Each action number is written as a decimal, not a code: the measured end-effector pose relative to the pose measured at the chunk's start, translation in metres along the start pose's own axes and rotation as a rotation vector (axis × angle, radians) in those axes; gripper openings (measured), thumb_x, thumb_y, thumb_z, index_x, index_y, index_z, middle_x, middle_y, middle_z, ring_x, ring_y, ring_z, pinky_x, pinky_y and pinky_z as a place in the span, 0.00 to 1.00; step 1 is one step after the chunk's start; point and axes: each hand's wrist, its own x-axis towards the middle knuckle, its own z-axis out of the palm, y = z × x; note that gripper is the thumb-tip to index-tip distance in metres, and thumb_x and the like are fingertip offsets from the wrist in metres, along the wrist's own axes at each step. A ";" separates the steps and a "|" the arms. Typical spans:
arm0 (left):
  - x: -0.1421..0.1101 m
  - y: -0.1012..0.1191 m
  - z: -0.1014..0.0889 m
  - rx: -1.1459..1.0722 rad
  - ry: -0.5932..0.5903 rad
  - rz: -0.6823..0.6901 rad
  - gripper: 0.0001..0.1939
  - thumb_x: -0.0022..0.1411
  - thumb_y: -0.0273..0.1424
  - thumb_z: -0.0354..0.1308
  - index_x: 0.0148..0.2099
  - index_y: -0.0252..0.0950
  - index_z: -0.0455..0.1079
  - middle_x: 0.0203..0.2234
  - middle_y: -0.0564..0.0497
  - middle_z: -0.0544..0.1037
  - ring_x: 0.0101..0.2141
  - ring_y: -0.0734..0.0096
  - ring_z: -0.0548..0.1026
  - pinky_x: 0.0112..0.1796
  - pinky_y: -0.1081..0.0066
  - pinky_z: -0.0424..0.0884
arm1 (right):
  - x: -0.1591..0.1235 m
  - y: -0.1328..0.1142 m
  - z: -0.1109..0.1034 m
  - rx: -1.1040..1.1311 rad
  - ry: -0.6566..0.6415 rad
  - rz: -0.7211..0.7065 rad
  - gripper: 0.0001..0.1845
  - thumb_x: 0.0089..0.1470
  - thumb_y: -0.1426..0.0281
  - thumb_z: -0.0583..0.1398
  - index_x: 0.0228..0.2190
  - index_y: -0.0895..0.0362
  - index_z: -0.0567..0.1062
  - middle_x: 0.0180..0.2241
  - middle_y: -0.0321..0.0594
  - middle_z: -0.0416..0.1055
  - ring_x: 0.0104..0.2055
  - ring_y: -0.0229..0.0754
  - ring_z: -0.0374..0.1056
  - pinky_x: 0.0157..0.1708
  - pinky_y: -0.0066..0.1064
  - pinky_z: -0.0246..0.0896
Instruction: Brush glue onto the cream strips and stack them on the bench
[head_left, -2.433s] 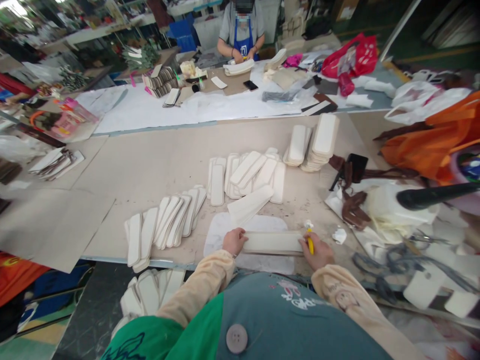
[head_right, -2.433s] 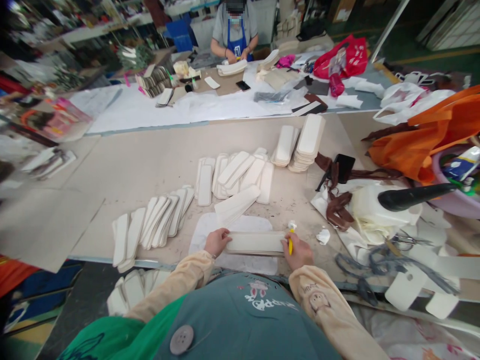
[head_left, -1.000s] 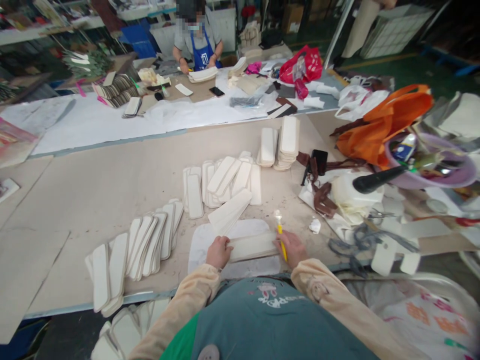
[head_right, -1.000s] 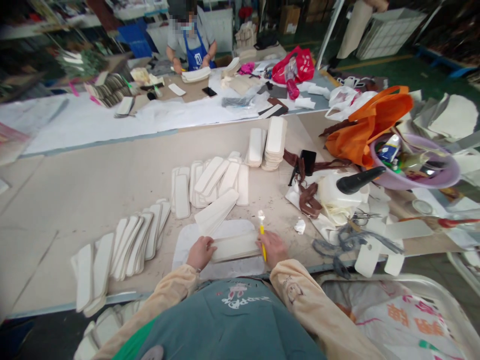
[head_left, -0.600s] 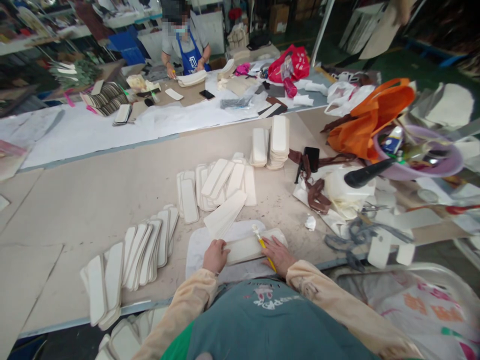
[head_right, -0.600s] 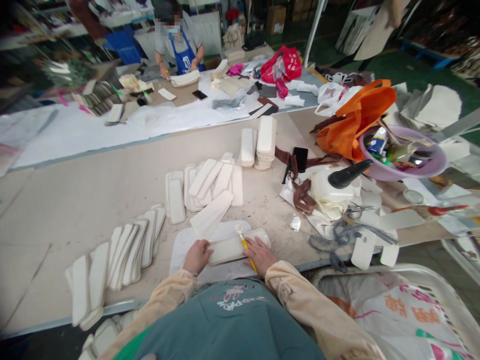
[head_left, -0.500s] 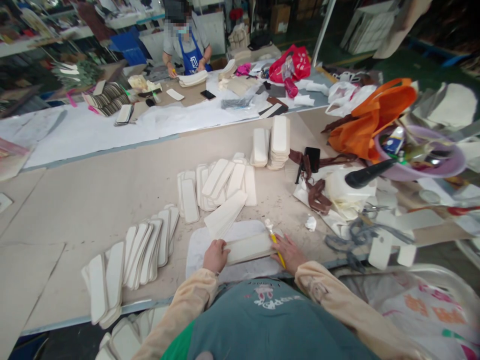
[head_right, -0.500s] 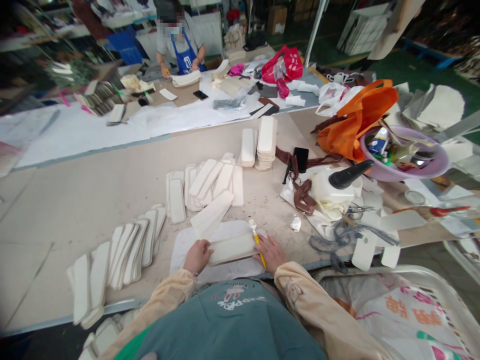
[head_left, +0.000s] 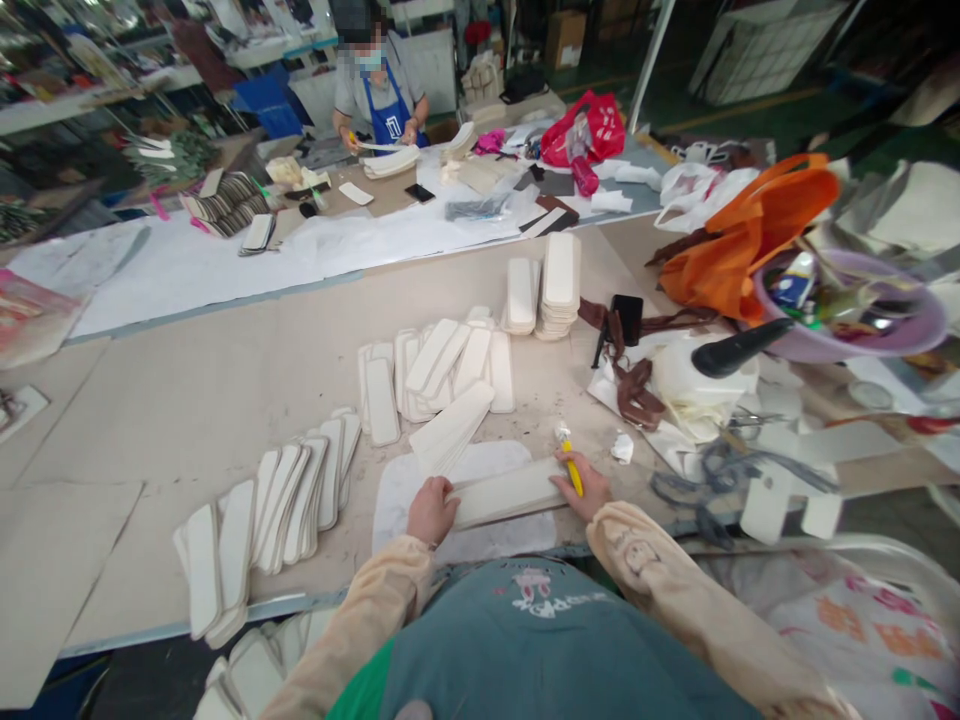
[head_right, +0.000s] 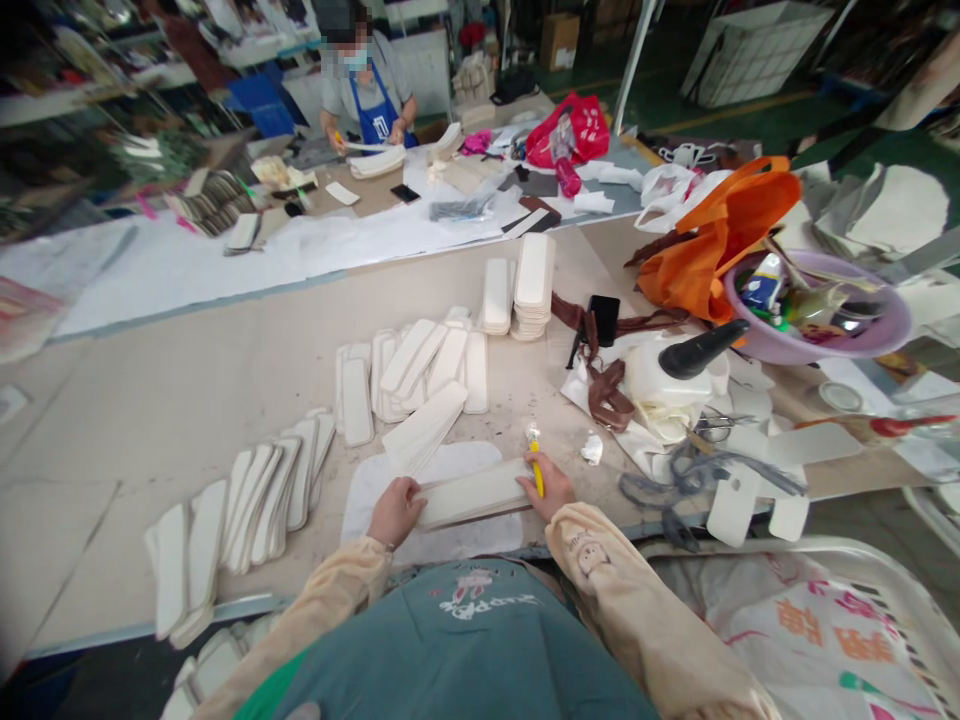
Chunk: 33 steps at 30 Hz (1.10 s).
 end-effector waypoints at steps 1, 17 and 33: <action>-0.001 -0.001 0.002 -0.021 0.013 0.007 0.05 0.55 0.25 0.57 0.37 0.36 0.65 0.32 0.50 0.70 0.37 0.68 0.71 0.40 0.70 0.64 | 0.000 0.000 0.000 -0.004 0.009 0.002 0.15 0.54 0.63 0.55 0.44 0.50 0.64 0.44 0.42 0.74 0.44 0.48 0.72 0.46 0.42 0.66; -0.009 0.044 -0.049 -1.475 0.171 -0.206 0.25 0.43 0.34 0.68 0.44 0.35 0.66 0.28 0.54 0.73 0.30 0.73 0.73 0.33 0.73 0.69 | 0.003 -0.054 -0.048 0.279 0.156 0.122 0.21 0.46 0.56 0.65 0.38 0.50 0.66 0.38 0.36 0.71 0.33 0.40 0.69 0.36 0.34 0.66; -0.020 0.064 -0.091 -1.986 0.016 -0.269 0.18 0.59 0.28 0.60 0.52 0.31 0.67 0.43 0.41 0.78 0.47 0.58 0.76 0.46 0.60 0.75 | 0.029 -0.122 -0.065 0.753 0.154 0.229 0.23 0.39 0.63 0.70 0.33 0.49 0.63 0.33 0.30 0.70 0.27 0.35 0.66 0.25 0.25 0.64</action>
